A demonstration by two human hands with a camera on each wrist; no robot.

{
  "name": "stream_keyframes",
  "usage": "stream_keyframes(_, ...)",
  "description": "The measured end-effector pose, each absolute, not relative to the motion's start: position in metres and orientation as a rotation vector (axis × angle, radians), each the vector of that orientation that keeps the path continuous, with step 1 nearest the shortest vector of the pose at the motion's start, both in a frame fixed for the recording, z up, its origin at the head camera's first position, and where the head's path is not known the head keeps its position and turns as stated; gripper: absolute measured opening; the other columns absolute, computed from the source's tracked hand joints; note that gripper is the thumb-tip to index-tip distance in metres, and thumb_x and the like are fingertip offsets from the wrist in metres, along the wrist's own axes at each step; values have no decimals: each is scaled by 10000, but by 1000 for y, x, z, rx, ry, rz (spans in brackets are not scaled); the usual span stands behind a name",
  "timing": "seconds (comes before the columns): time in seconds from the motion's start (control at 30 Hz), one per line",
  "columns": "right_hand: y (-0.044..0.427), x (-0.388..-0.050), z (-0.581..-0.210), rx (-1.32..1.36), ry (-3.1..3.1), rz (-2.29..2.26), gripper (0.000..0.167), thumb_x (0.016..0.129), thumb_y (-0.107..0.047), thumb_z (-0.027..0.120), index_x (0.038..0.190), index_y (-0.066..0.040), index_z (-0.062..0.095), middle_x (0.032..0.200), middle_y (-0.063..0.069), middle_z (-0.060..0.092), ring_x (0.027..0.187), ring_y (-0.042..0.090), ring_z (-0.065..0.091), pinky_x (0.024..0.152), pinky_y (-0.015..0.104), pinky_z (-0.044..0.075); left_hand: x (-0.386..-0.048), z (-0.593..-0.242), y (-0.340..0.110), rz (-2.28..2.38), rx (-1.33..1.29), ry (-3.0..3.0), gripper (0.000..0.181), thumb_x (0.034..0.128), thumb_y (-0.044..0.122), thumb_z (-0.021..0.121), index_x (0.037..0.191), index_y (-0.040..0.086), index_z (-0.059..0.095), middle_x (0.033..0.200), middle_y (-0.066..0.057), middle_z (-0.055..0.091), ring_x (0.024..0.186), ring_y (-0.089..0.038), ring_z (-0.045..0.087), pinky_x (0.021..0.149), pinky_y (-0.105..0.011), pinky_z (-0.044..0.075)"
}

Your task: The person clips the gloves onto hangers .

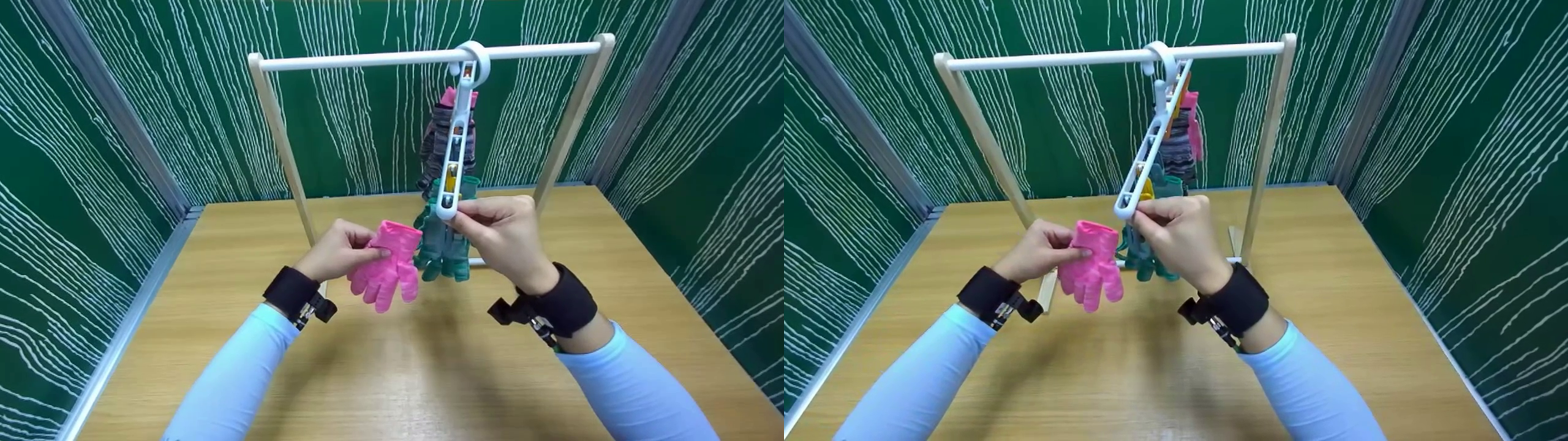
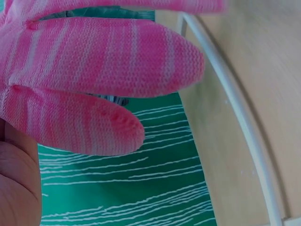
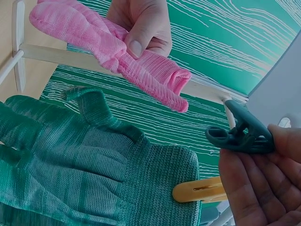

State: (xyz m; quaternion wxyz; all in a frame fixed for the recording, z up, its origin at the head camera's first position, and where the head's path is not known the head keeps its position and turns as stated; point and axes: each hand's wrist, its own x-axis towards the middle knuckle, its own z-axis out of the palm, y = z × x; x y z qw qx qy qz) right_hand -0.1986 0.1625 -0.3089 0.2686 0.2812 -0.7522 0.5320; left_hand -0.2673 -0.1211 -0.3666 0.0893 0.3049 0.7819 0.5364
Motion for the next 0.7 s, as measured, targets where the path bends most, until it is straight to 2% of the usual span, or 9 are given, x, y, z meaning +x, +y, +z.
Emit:
stream_keyframes(0.13,162,-198,-309,756,-2023,1440,105,924,143,754,1007,123,815,892,266,802,609,-11,576,656,146,581,-265,-367,-117,1578,891,2352,215,989,105,793,1168,-9,826,994,-199,830,722,-114,726,697,-239,628)
stream_keyframes(0.33,162,-200,-310,758,-2020,1445,102,925,138,758,1004,118,818,891,261,804,610,38,611,669,153,591,-260,-366,-111,1559,887,2360,216,986,105,801,1167,-9,826,989,-193,830,725,-112,714,693,-243,626)
stream_keyframes(0.57,160,-199,-309,741,-2017,1448,111,929,128,760,1019,106,822,868,249,802,549,15,490,542,126,446,-260,-365,-104,1575,940,2300,222,987,67,787,1178,-44,809,1016,-221,824,749,-102,746,728,-264,648)
stream_keyframes(0.7,159,-200,-309,738,-2000,1451,114,929,124,761,1021,101,824,860,252,799,556,19,497,534,130,425,-260,-366,-100,1585,964,2281,204,980,54,788,1149,-59,811,976,-237,816,715,-90,721,692,-234,624)
